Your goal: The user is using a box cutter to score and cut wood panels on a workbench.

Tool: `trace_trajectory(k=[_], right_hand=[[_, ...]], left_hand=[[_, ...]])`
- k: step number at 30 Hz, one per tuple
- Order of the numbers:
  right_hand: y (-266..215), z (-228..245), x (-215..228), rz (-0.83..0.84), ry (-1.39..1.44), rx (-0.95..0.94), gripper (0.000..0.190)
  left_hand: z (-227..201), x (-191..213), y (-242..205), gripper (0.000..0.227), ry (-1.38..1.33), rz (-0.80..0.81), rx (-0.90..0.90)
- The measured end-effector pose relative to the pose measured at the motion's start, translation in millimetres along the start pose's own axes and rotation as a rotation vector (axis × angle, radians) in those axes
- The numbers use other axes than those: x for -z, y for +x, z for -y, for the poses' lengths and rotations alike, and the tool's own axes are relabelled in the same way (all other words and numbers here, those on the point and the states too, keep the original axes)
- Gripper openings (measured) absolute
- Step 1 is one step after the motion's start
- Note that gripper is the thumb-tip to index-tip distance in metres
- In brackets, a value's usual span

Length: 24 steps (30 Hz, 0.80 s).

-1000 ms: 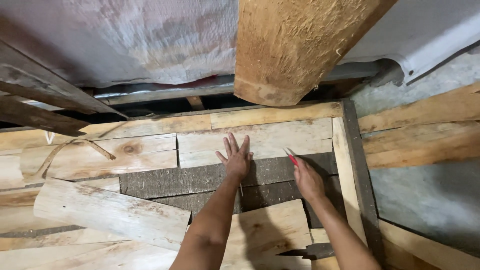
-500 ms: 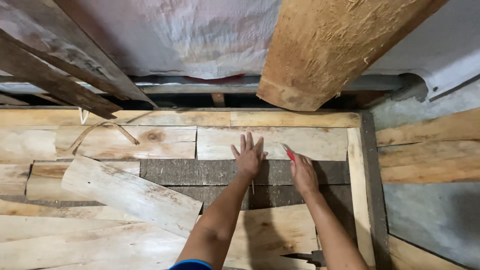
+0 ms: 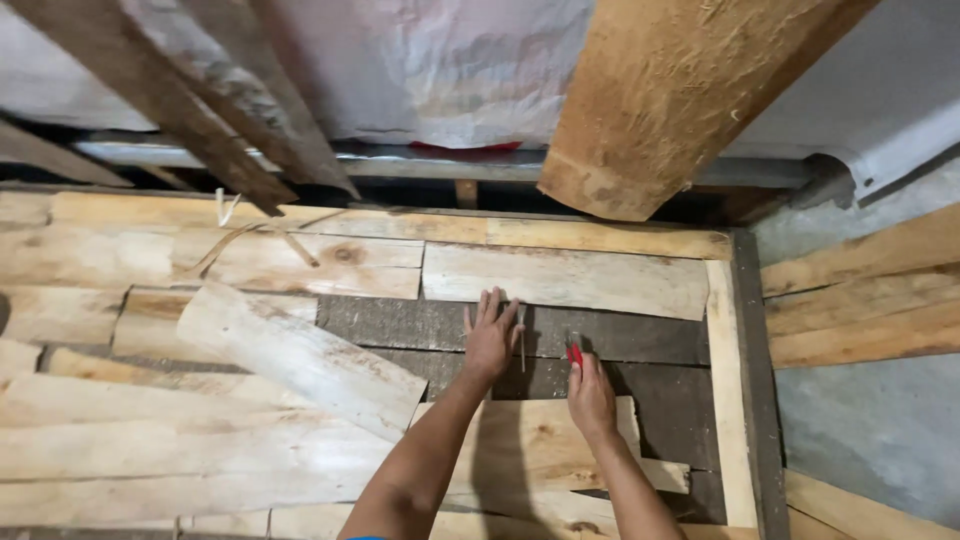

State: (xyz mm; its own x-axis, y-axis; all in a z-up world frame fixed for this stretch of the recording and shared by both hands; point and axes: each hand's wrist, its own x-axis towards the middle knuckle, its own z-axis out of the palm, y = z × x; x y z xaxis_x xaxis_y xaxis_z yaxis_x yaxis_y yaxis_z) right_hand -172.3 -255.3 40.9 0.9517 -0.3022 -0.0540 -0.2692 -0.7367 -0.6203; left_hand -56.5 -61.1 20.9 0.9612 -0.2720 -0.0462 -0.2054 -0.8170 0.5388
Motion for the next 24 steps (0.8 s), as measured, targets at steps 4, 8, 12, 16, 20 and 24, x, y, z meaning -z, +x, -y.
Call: trace_trajectory(k=[4,8,12,16,20,24], right_hand=[[-33,-2,-23,0.032,0.040,0.059,0.025],[-62,25,-30,0.150,0.007,-0.036,0.028],[-82,95,-18,0.187,0.041,-0.085,0.042],[-90,77,-69,0.251,0.076,-0.074,0.038],[-100,132,-74,0.383,0.108,-0.213,0.035],[-96,150,-123,0.519,0.504,-0.439,0.032]], left_hand=[[22,8,-53,0.052,-0.040,-0.034,0.037],[42,23,-102,0.046,-0.078,-0.148,0.023],[70,46,-137,0.040,-0.125,-0.255,0.041],[105,85,-163,0.034,-0.162,-0.284,0.166],[145,120,-180,0.035,-0.101,-0.270,0.341],[185,140,-183,0.038,-0.069,-0.347,0.433]])
